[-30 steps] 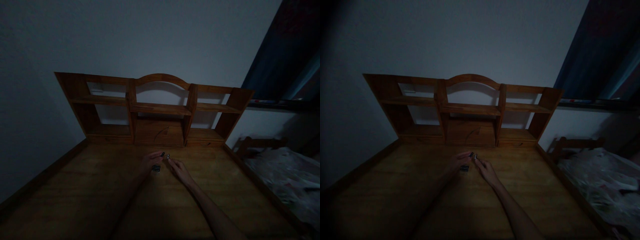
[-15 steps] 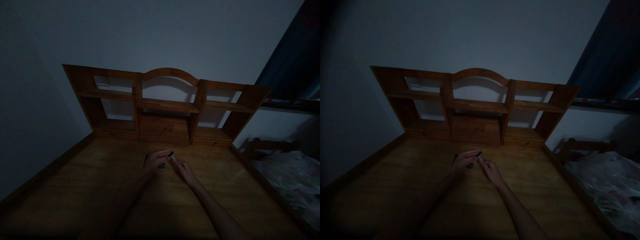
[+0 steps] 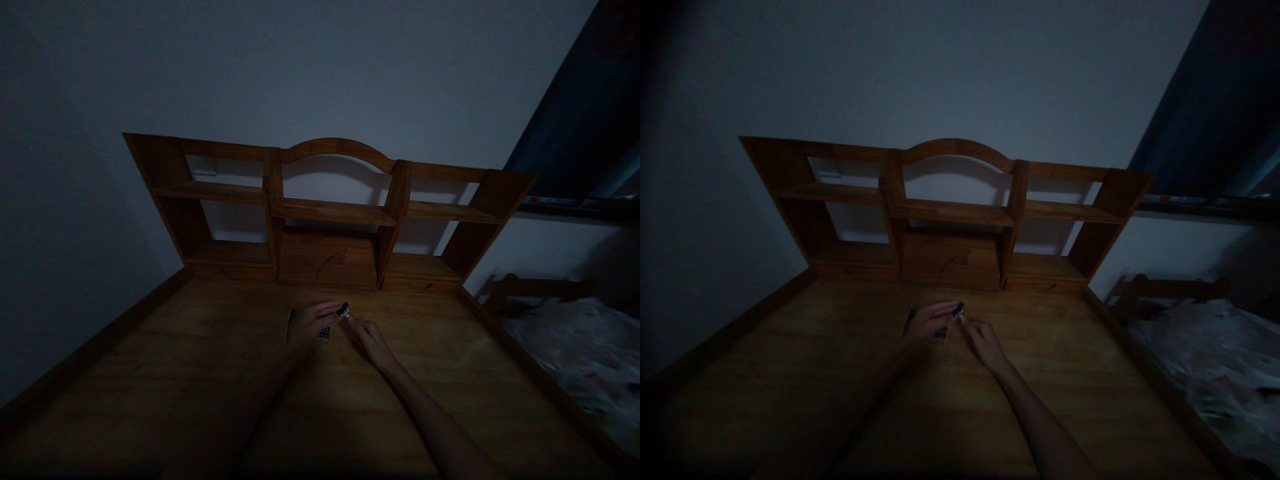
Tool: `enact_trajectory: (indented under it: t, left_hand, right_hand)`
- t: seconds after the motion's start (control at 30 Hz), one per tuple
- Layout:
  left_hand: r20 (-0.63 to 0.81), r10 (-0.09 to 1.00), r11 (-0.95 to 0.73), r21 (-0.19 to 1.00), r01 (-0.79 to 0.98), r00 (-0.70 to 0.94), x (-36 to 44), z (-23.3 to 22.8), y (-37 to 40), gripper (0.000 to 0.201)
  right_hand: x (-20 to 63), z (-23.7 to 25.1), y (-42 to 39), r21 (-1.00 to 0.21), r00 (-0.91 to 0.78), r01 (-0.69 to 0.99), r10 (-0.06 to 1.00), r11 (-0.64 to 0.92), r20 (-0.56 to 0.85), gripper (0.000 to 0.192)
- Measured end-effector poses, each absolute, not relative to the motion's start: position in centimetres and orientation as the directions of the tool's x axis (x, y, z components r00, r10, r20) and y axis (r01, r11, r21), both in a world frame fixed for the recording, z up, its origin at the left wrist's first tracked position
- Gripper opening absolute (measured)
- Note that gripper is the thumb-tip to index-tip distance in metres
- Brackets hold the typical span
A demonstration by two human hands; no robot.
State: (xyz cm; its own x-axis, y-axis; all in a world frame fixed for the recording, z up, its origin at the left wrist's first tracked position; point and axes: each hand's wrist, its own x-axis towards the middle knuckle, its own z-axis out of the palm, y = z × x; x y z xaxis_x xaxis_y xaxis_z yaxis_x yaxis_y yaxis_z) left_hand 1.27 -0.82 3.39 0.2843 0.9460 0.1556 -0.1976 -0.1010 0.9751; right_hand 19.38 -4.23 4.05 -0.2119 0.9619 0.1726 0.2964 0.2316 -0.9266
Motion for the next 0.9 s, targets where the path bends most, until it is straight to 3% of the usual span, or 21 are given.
enact_trajectory:
  t: [0.33, 0.9]
  left_hand:
    - [0.166, 0.938, -0.104, 0.972, -0.210, 0.304, 1.5, 3.6, -0.9, 0.049]
    - [0.153, 0.944, -0.101, 0.978, -0.184, 0.293, 1.7, 4.6, -1.8, 0.047]
  right_hand:
    - [19.6, 3.2, -3.6, -0.878, -0.237, 0.350, 0.938, 0.326, 0.254, 0.045]
    - [19.5, 4.0, -4.1, -0.902, -0.196, 0.335, 0.957, 0.273, 0.216, 0.047]
